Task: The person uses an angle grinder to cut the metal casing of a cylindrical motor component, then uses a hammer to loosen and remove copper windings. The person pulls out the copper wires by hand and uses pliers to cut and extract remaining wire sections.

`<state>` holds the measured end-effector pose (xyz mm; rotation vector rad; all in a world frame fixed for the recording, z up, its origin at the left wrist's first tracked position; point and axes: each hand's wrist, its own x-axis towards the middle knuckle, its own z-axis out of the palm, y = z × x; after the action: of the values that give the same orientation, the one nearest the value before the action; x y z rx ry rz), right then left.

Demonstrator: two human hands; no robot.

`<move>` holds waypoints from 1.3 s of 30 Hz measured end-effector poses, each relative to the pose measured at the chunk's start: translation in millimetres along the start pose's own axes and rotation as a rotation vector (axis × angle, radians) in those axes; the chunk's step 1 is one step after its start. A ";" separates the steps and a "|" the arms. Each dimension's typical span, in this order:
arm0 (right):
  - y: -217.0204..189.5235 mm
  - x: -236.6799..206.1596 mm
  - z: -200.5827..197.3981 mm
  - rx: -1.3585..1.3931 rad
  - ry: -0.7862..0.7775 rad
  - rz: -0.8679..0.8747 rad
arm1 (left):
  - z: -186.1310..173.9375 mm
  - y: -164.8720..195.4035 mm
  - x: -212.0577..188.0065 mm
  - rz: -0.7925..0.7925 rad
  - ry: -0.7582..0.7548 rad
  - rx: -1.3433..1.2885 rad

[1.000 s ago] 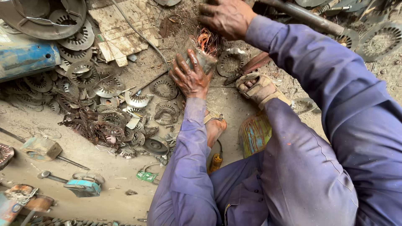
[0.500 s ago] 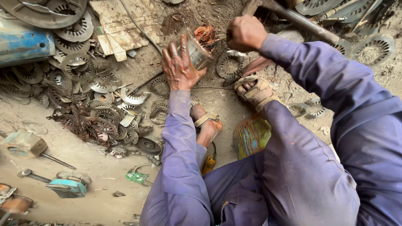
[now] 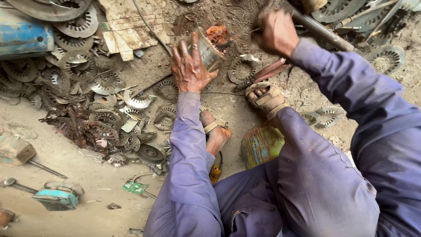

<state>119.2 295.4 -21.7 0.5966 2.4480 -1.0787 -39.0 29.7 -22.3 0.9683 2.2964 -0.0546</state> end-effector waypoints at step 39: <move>-21.8 -66.8 -90.4 0.582 -0.025 0.187 | 26.9 7.6 -4.8 -0.048 0.108 -0.036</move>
<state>146.5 336.0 81.8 0.9526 1.9889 -1.7080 -16.9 24.9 -39.4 0.9179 2.4107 0.0192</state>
